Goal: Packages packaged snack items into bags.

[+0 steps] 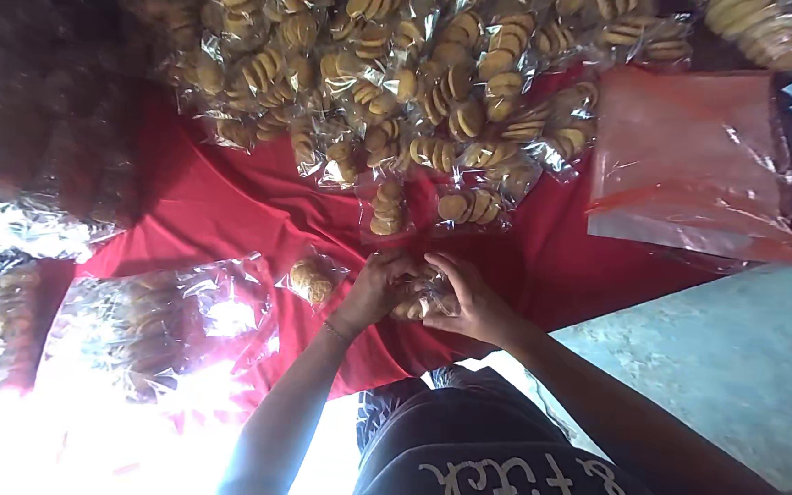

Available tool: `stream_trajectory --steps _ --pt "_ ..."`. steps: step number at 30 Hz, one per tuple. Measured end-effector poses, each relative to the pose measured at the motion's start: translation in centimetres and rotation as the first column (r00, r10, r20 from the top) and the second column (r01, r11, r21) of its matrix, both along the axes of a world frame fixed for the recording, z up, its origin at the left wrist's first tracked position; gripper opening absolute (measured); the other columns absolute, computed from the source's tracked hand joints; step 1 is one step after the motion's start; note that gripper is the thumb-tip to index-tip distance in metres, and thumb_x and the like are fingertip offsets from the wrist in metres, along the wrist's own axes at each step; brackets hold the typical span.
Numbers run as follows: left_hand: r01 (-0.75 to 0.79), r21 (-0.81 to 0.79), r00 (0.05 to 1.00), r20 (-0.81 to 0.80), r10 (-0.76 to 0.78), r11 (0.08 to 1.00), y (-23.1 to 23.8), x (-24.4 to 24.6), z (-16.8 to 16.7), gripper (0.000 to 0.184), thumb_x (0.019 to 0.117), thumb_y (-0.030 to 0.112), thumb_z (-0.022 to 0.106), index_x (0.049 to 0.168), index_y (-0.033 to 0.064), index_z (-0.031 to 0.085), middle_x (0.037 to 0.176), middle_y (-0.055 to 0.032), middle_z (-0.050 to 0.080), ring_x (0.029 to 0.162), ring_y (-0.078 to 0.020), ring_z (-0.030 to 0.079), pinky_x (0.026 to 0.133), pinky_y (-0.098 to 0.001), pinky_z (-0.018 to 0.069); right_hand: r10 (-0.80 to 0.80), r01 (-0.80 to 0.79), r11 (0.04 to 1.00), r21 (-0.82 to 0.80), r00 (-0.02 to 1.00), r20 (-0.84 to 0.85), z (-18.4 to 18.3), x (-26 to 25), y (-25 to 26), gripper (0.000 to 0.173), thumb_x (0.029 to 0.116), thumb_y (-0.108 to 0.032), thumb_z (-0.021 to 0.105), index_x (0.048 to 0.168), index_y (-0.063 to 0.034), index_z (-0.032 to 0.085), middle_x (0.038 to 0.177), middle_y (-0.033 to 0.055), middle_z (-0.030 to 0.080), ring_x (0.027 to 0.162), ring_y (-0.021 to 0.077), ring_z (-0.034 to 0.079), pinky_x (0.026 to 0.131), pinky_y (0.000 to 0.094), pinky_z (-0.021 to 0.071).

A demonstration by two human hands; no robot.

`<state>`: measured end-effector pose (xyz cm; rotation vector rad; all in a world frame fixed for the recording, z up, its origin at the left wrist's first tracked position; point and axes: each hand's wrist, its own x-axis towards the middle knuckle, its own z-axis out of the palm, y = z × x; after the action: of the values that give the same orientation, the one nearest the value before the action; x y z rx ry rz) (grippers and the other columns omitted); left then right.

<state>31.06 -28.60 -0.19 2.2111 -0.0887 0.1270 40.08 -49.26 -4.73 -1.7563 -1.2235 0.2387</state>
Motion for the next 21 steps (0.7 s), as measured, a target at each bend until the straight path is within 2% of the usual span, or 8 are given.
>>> stream_trajectory --steps 3,5,7,10,14,16,18,21 --pt "0.018 -0.226 1.0 -0.007 -0.021 0.974 0.9 -1.5 -0.5 0.025 0.1014 0.018 0.059 0.099 -0.0013 0.075 0.101 -0.0086 0.071 0.107 -0.0114 0.062 0.1 -0.0285 0.0469 0.041 -0.038 0.997 0.071 0.999 -0.035 -0.7 0.5 0.3 0.067 0.0846 -0.051 0.074 0.127 -0.0011 0.06 0.123 0.0196 0.064 0.117 0.0264 0.061 0.102 0.0405 0.0485" --pt "0.044 -0.263 0.999 -0.011 -0.048 0.964 1.2 -3.2 -0.7 0.05 0.1042 0.043 0.051 0.11 -0.0012 0.073 0.12 -0.012 0.068 0.122 -0.0151 0.057 0.109 -0.0339 0.0421 0.071 -0.062 0.992 0.111 0.994 -0.083 -1.3 0.8 0.3 0.06 0.086 -0.051 0.074 0.116 -0.0008 0.061 0.115 0.0182 0.063 0.11 0.0204 0.06 0.097 0.0313 0.0501" --pt "0.069 -0.147 0.997 -0.015 -0.072 0.987 0.1 -4.6 -0.9 0.067 0.095 0.059 0.06 0.13 0.0014 0.064 0.142 -0.0193 0.055 0.137 -0.0252 0.049 0.116 -0.0413 0.0397 0.074 -0.057 0.989 0.139 0.991 -0.114 -1.5 0.8 0.3 0.059 0.086 -0.051 0.075 0.111 0.0006 0.06 0.117 0.0203 0.06 0.11 0.0193 0.06 0.095 0.0277 0.0511" --pt "-0.07 -0.027 0.988 0.134 0.073 0.997 -2.2 -5.2 -2.4 0.037 0.0957 0.025 0.071 0.123 0.0007 0.066 0.127 -0.021 0.062 0.122 -0.0255 0.061 0.107 -0.0359 0.0492 0.165 -0.153 0.982 0.109 0.98 -0.108 -1.2 0.1 0.2 0.072 0.0855 -0.057 0.073 0.124 0.0007 0.054 0.14 0.0264 0.053 0.129 0.025 0.055 0.106 0.0322 0.0481" --pt "-0.156 -0.188 0.972 0.147 0.185 0.97 -3.2 -6.0 -1.2 0.028 0.091 0.016 0.075 0.109 -0.0041 0.071 0.113 -0.0181 0.067 0.112 -0.0209 0.064 0.103 -0.031 0.0497 0.143 -0.146 0.985 0.092 0.989 0.034 -0.4 -1.4 -0.1 0.054 0.0863 -0.041 0.075 0.124 -0.0065 0.057 0.128 0.0219 0.061 0.12 0.0273 0.061 0.102 0.0362 0.0514" --pt "-0.207 -0.04 0.97 0.122 0.211 0.977 -1.5 -7.0 1.4 0.035 0.0948 0.028 0.07 0.11 -0.003 0.072 0.115 -0.0174 0.071 0.116 -0.0242 0.065 0.105 -0.0378 0.0492 0.127 -0.139 0.985 0.103 0.985 0.119 -0.2 -1.5 -0.5 0.042 0.0905 -0.037 0.074 0.121 -0.011 0.058 0.127 0.017 0.061 0.116 0.0223 0.062 0.099 0.031 0.0522" --pt "-0.356 0.239 0.934 0.11 0.339 0.903 2.5 -7.8 3.2 0.022 0.0951 0.015 0.066 0.107 0.0007 0.076 0.115 -0.015 0.073 0.113 -0.0278 0.068 0.101 -0.045 0.052 0.119 -0.13 0.985 0.111 0.988 0.103 -1.1 -1.3 -0.9 0.039 0.0899 -0.034 0.073 0.116 -0.0092 0.06 0.126 0.0187 0.062 0.116 0.0228 0.063 0.098 0.0312 0.0528" --pt "-0.164 0.474 0.937 -0.199 0.287 0.865 10.6 -7.8 2.5 0.038 0.097 0.021 0.066 0.134 0.0111 0.067 0.156 -0.0156 0.045 0.142 -0.0387 0.043 0.113 -0.0614 0.0363 0.231 -0.214 0.971 0.108 0.956 -0.181 -0.7 0.0 -1.1 0.045 0.0865 -0.035 0.075 0.114 -0.0027 0.06 0.127 0.0184 0.062 0.12 0.0173 0.06 0.1 0.0271 0.0508"
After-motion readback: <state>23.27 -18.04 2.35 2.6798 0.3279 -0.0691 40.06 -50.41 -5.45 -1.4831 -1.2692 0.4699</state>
